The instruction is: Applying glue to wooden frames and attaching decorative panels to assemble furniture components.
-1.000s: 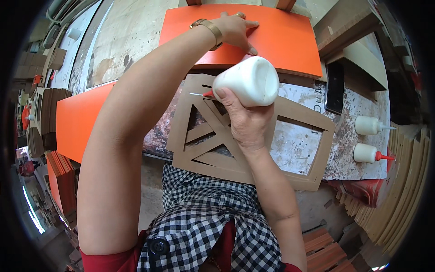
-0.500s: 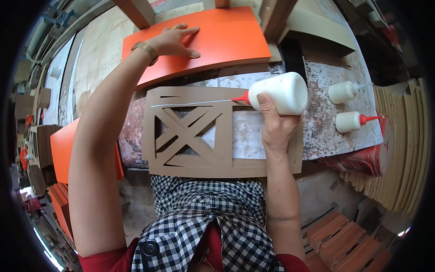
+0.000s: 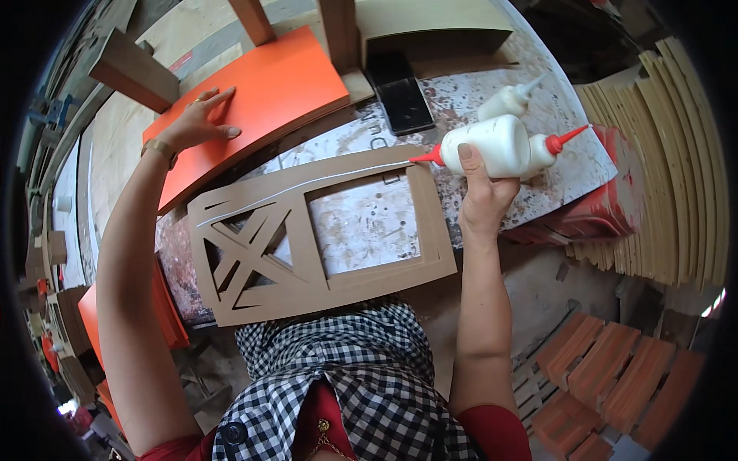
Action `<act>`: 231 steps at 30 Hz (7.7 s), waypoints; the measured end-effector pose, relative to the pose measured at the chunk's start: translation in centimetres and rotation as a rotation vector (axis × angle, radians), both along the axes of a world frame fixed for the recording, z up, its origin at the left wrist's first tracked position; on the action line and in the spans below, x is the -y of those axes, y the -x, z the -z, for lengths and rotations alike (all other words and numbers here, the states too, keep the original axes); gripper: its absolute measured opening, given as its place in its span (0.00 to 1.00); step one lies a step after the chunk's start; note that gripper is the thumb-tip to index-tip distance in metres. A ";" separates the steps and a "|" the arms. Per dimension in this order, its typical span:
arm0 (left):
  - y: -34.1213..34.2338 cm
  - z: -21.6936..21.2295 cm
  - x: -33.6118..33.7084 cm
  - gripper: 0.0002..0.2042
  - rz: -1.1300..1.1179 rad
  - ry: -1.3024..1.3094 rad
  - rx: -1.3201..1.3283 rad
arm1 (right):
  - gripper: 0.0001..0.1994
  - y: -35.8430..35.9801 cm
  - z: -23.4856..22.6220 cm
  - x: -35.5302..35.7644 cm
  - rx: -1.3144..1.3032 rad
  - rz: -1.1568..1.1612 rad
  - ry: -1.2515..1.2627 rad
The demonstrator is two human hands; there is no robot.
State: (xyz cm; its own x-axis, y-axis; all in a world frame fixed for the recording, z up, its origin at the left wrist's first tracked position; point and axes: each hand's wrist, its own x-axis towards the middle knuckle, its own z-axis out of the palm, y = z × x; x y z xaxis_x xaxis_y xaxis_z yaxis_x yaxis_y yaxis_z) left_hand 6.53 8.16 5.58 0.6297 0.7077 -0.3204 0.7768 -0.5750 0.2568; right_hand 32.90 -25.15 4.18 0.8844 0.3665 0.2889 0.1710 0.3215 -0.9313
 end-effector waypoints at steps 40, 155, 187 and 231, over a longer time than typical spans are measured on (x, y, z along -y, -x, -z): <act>0.6 1.1 -1.2 0.40 0.048 0.027 0.096 | 0.33 1.3 2.9 13.5 -0.250 -0.401 -0.021; -0.9 1.3 -1.7 0.43 0.111 0.210 -0.045 | 0.20 13.0 1.7 -7.9 -0.231 -0.784 0.059; -6.0 -1.4 23.4 0.14 0.636 -0.224 0.412 | 0.29 -2.8 3.2 5.3 -1.167 -0.293 -0.695; 22.2 -8.9 8.4 0.31 -0.701 0.290 1.130 | 0.20 11.4 -5.3 -24.5 1.310 -0.646 1.074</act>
